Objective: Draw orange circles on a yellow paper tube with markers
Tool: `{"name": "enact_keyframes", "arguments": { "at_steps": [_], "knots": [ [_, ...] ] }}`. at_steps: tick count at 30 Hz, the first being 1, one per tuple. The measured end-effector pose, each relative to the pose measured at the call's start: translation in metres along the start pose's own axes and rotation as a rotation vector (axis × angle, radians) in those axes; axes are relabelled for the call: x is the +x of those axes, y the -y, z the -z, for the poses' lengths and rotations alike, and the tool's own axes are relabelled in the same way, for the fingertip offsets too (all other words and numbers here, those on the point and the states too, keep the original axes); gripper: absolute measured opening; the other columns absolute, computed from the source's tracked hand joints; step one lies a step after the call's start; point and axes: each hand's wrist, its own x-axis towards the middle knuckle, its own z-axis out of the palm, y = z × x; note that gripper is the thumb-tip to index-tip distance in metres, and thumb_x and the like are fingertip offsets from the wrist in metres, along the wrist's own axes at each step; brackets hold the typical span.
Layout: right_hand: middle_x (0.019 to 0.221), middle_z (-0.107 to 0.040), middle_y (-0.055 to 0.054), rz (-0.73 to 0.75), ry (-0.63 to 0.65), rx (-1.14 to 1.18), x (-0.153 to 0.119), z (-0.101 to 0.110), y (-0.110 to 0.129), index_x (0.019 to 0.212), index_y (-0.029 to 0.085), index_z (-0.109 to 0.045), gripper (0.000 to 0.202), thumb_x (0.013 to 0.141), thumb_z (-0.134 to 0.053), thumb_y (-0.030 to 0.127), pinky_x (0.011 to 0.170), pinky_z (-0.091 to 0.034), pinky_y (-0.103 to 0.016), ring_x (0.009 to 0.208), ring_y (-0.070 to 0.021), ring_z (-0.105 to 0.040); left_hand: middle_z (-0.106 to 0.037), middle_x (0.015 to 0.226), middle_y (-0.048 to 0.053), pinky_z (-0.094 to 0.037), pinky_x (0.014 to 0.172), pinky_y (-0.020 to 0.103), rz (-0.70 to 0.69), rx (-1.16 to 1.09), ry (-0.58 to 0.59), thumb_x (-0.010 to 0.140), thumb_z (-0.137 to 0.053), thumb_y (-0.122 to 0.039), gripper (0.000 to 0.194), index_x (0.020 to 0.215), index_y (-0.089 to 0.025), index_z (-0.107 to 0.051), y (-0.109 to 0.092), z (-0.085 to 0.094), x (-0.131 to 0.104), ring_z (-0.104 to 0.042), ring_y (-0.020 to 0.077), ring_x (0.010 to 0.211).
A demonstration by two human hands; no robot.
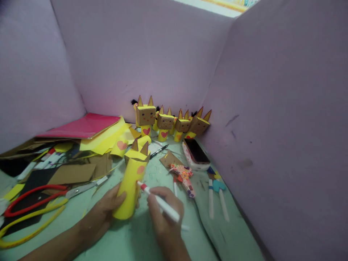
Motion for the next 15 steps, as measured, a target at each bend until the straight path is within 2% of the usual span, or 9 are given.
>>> {"name": "enact_keyframes", "arguments": {
  "at_steps": [11,15],
  "knots": [
    [0.054,-0.059,0.002,0.032,0.058,0.037,0.0004,-0.0003,-0.0015,0.075,0.020,-0.067,0.013,0.078,-0.060,0.031,0.044,-0.035,-0.021,0.045,-0.0109,-0.048,-0.066,0.089,0.007,-0.046,0.061,0.027,0.025,-0.009,0.013,0.077,-0.062,-0.030,0.031,0.104,-0.016,-0.058,0.0037,0.0043,0.0019,-0.062,0.0193,0.076],
    [0.057,-0.061,0.001,0.008,0.024,0.037,0.0005,-0.0005,-0.0011,0.075,0.020,-0.067,0.015,0.078,-0.060,0.033,0.047,-0.038,-0.022,0.049,-0.0124,-0.052,-0.067,0.090,0.008,-0.047,0.063,0.029,0.037,-0.014,0.005,0.076,-0.063,-0.030,0.034,0.106,-0.016,-0.057,0.0032,0.0041,0.0013,-0.063,0.0201,0.077]
  ]
}}
